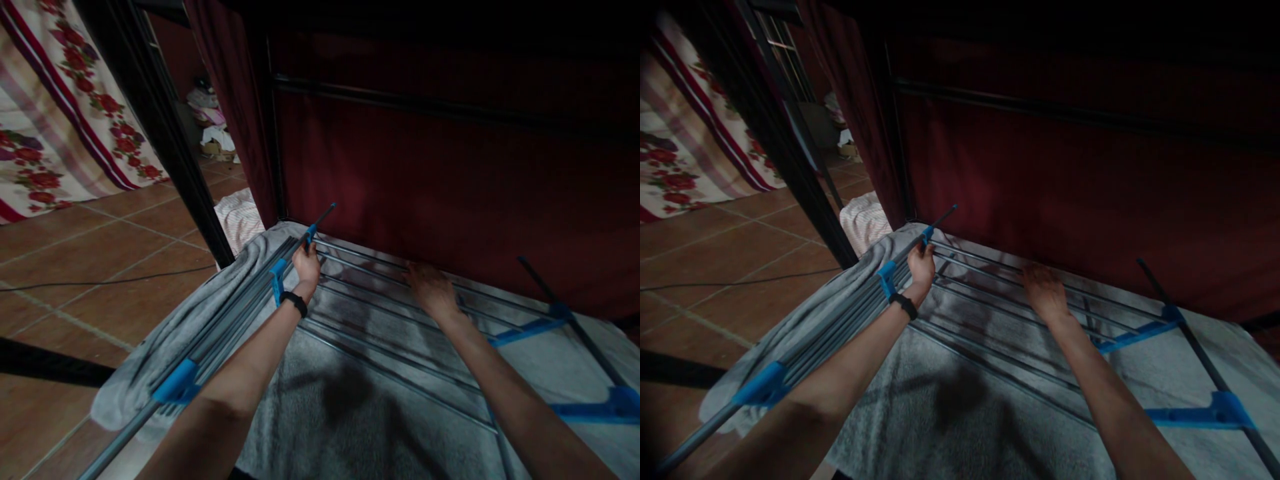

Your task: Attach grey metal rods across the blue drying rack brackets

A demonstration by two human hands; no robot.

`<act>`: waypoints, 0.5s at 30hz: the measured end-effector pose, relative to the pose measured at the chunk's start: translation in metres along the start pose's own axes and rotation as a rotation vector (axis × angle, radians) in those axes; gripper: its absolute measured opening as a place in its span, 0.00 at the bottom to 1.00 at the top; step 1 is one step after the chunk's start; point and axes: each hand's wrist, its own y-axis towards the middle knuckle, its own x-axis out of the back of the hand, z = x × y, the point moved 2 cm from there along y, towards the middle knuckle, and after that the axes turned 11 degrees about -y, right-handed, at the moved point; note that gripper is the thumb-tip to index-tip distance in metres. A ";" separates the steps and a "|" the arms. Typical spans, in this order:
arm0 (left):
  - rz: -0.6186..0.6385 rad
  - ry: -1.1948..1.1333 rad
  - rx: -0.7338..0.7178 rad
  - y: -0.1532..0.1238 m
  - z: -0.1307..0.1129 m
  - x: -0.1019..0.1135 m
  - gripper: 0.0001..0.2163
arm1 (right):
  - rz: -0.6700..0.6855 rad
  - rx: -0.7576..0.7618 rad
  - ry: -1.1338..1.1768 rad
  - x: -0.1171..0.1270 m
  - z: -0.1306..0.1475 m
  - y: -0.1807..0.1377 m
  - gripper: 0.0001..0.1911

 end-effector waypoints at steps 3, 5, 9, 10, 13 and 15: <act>0.006 0.016 -0.016 -0.002 -0.004 -0.001 0.08 | -0.001 0.016 -0.021 0.001 -0.002 0.000 0.17; 0.006 0.047 -0.031 -0.003 -0.007 -0.002 0.07 | -0.001 0.021 -0.034 0.001 -0.003 0.001 0.17; -0.007 0.120 -0.029 -0.005 -0.012 -0.002 0.07 | 0.004 0.022 -0.057 0.003 -0.005 0.003 0.16; -0.005 0.132 -0.031 -0.005 -0.012 -0.002 0.07 | 0.010 0.022 -0.062 0.003 -0.005 0.003 0.16; 0.003 0.143 -0.049 -0.005 -0.012 -0.001 0.06 | 0.046 0.025 -0.071 0.005 -0.004 0.005 0.17; 0.007 0.137 -0.063 -0.004 -0.010 -0.001 0.06 | 0.065 0.026 -0.076 0.006 -0.004 0.005 0.18</act>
